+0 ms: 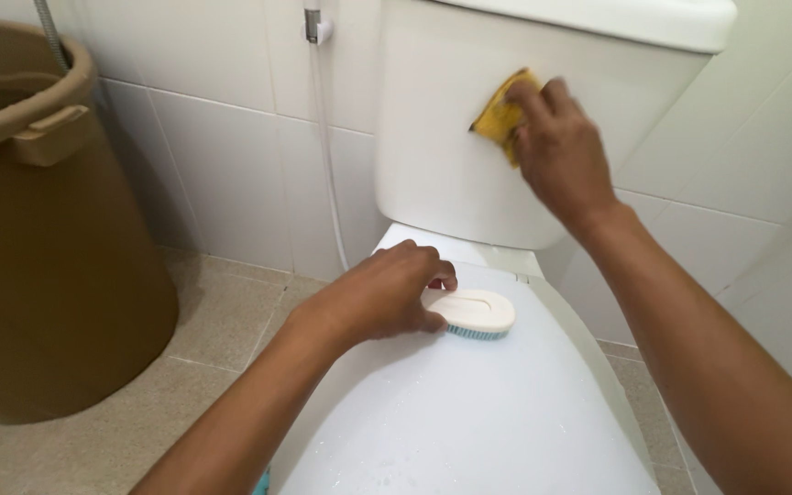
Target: The person cleans the exterior of a toilet tank using a sponge, a small brush, and liquid cleaner from a blue bottle.
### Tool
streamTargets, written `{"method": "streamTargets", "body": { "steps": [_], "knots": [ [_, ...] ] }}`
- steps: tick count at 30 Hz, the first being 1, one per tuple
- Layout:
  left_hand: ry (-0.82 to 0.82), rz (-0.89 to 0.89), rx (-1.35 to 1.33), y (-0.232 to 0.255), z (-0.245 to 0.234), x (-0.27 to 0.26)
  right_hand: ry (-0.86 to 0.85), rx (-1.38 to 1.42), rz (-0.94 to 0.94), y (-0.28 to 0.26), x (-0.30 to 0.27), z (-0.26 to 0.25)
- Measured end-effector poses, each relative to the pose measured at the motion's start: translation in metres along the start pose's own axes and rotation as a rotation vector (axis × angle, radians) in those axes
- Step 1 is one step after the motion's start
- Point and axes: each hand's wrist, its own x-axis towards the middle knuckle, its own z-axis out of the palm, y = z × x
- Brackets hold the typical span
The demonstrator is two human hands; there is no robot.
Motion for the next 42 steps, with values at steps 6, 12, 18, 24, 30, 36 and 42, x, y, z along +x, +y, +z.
{"method": "streamTargets", "body": {
  "steps": [6, 12, 18, 24, 30, 36, 42],
  "knots": [
    [0.137, -0.046, -0.06, -0.015, -0.019, -0.017, -0.033, 0.005, -0.005, 0.018, -0.014, -0.014],
    [0.717, -0.062, -0.142, -0.069, -0.046, 0.01, -0.03, -0.046, -0.063, 0.009, -0.017, -0.011],
    [1.006, 0.086, -0.304, -0.095, -0.044, 0.092, 0.073, 0.031, 0.018, 0.03, 0.002, -0.037],
    [0.84, -0.218, -0.303, -0.078, -0.038, 0.111, 0.058, 0.024, -0.003, 0.012, -0.015, -0.017],
    [1.012, -0.283, -0.331, -0.058, -0.074, 0.155, 0.076, 0.085, -0.007, 0.009, -0.011, 0.003],
    [0.822, -0.433, -0.383, -0.067, -0.059, 0.144, -0.016, 0.067, -0.03, 0.007, -0.032, 0.001],
    [0.902, -0.32, -0.384, -0.064, -0.068, 0.148, 0.167, 0.154, -0.043, -0.009, 0.031, 0.02]
  ]
}}
